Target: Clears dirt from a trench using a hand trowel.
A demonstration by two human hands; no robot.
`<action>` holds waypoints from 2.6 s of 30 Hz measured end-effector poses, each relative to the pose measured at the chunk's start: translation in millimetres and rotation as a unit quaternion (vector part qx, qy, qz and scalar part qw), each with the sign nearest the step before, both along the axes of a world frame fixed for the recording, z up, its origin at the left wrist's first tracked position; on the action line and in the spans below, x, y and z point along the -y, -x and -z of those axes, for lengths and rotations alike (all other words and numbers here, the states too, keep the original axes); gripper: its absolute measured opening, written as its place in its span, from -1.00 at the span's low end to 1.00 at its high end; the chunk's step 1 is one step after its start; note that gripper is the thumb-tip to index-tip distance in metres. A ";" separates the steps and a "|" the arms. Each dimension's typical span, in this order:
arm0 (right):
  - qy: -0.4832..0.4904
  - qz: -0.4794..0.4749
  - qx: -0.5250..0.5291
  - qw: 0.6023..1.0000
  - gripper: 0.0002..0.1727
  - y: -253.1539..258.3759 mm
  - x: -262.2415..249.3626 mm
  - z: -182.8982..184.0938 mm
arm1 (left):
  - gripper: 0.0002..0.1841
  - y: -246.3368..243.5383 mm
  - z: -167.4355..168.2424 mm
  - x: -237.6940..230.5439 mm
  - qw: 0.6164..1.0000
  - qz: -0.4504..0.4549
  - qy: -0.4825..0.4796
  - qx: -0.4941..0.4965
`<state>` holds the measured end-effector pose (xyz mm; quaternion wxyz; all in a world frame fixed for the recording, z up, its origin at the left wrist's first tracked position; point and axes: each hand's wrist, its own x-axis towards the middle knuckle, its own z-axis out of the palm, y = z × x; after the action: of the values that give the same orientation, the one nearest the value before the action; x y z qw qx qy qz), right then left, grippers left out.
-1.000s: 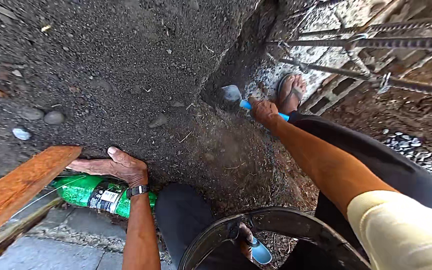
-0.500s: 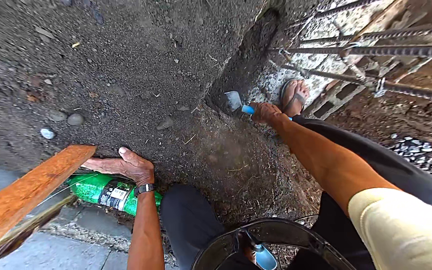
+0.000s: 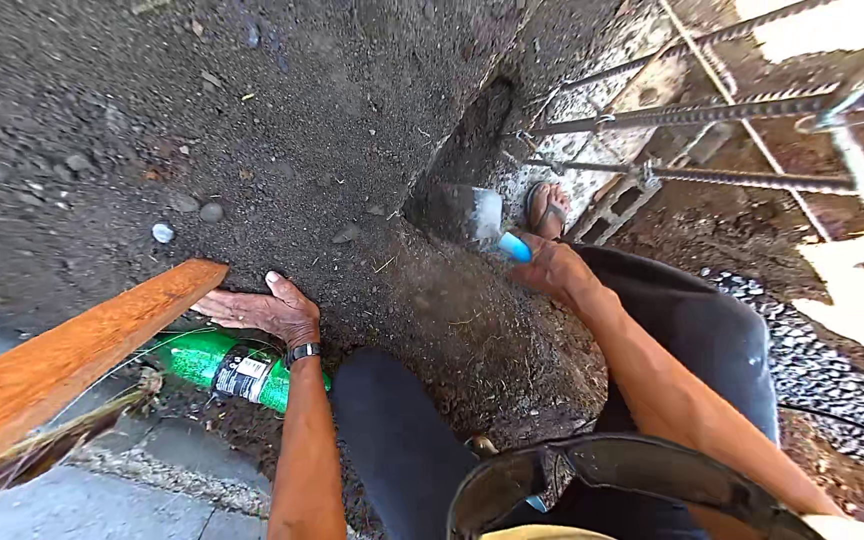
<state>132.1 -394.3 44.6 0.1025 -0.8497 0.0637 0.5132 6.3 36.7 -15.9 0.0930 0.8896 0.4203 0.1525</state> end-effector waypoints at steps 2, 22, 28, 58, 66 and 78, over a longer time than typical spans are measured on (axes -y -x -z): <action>0.016 -0.018 0.027 0.999 -0.62 -16.1 -33.3 -63.9 | 0.07 -1.6 -5.9 1.4 1.000 -0.005 0.001 -0.020; 0.004 0.041 -0.015 0.999 -0.61 -20.5 -17.2 -34.8 | 0.05 5.0 5.0 -0.3 0.998 0.006 -0.015 -0.054; 0.124 0.103 0.022 0.987 -0.43 19.3 27.9 116.9 | 0.06 5.8 7.8 -1.7 0.999 0.013 -0.019 -0.046; 0.046 -0.045 -0.150 0.987 -0.40 31.9 66.6 256.7 | 0.06 -6.2 6.2 2.6 0.999 0.045 0.002 0.009; -0.012 -0.089 -0.167 0.982 -0.50 3.6 59.2 276.7 | 0.00 -9.1 2.5 5.9 0.999 0.034 -0.001 -0.002; -0.052 -0.038 -0.125 0.990 -0.53 -23.3 43.2 153.4 | -0.01 0.0 6.9 -0.8 0.999 0.030 -0.026 0.001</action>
<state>155.5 -437.5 -108.9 0.1186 -0.7745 0.0166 0.6212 6.4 37.5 -22.8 0.0748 0.9038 0.3891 0.1614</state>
